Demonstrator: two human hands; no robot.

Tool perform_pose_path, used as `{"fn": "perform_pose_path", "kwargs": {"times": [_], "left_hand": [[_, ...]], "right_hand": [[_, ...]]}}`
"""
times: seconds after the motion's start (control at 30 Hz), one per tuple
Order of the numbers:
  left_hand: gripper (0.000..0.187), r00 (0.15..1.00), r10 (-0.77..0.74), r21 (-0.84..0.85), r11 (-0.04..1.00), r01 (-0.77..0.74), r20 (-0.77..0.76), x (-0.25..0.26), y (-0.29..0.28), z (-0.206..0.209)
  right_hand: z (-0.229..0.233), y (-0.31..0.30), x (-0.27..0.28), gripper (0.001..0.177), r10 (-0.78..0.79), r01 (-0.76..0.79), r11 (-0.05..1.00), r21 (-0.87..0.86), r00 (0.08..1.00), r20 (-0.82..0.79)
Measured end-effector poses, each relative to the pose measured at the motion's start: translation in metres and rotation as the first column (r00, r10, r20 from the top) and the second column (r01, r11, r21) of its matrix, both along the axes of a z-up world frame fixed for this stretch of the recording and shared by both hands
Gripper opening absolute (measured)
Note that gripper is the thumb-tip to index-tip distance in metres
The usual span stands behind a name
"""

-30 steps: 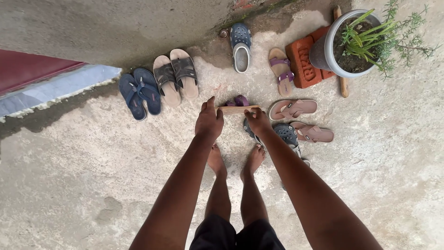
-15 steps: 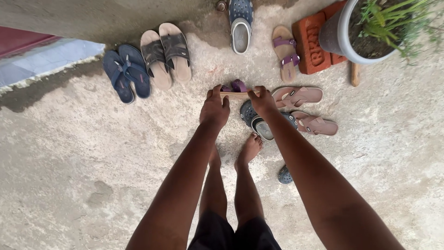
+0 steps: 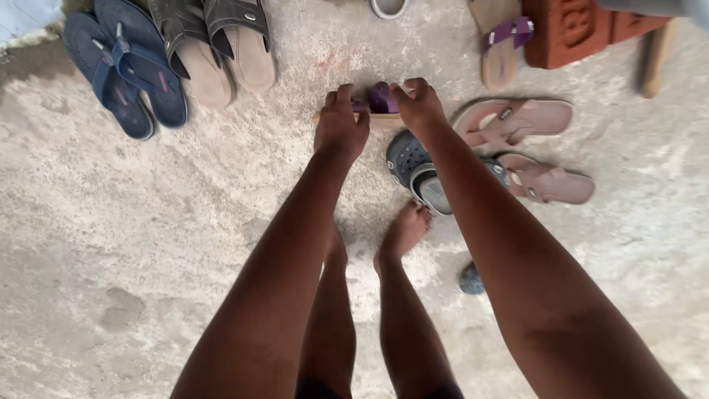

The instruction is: Organizing and aligning various pairs of shoes, sandals, and crocs on an outdoor concrete surface.

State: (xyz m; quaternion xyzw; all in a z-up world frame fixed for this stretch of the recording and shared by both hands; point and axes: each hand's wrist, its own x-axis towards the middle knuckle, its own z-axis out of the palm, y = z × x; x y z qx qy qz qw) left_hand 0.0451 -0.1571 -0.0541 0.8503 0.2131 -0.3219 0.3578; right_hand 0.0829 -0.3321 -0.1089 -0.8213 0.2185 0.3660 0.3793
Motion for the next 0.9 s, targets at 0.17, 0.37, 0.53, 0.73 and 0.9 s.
{"fn": "perform_pose_path", "kwargs": {"times": [0.17, 0.37, 0.53, 0.73, 0.9], "left_hand": [[0.071, 0.996, -0.062, 0.069, 0.995, 0.066, -0.061, -0.001, 0.000, -0.034], [0.074, 0.982, -0.137, 0.094, 0.984, 0.150, -0.132, -0.004, -0.008, -0.078], [0.071, 0.975, -0.163, 0.118, 0.976, 0.182, -0.151, 0.003, -0.013, -0.086], [0.067, 0.979, -0.082, 0.165, 0.980, 0.114, -0.185, 0.004, -0.012, -0.086], [0.058, 0.975, 0.121, 0.165, 0.982, -0.091, -0.185, 0.018, 0.001, -0.081]], "right_hand": [[-0.027, 0.018, 0.002, 0.071, 0.272, -0.254, 0.943, -0.214, 0.961, 0.057], [-0.046, 0.030, 0.014, 0.071, 0.345, -0.354, 0.891, -0.283, 0.935, -0.083], [-0.098, 0.010, 0.009, 0.054, 0.354, -0.351, 0.909, -0.226, 0.935, -0.026], [-0.087, 0.025, -0.002, 0.040, 0.369, -0.340, 0.926, -0.165, 0.909, 0.194], [-0.060, 0.041, 0.010, 0.038, 0.427, -0.415, 0.904, -0.104, 0.855, 0.296]]}}
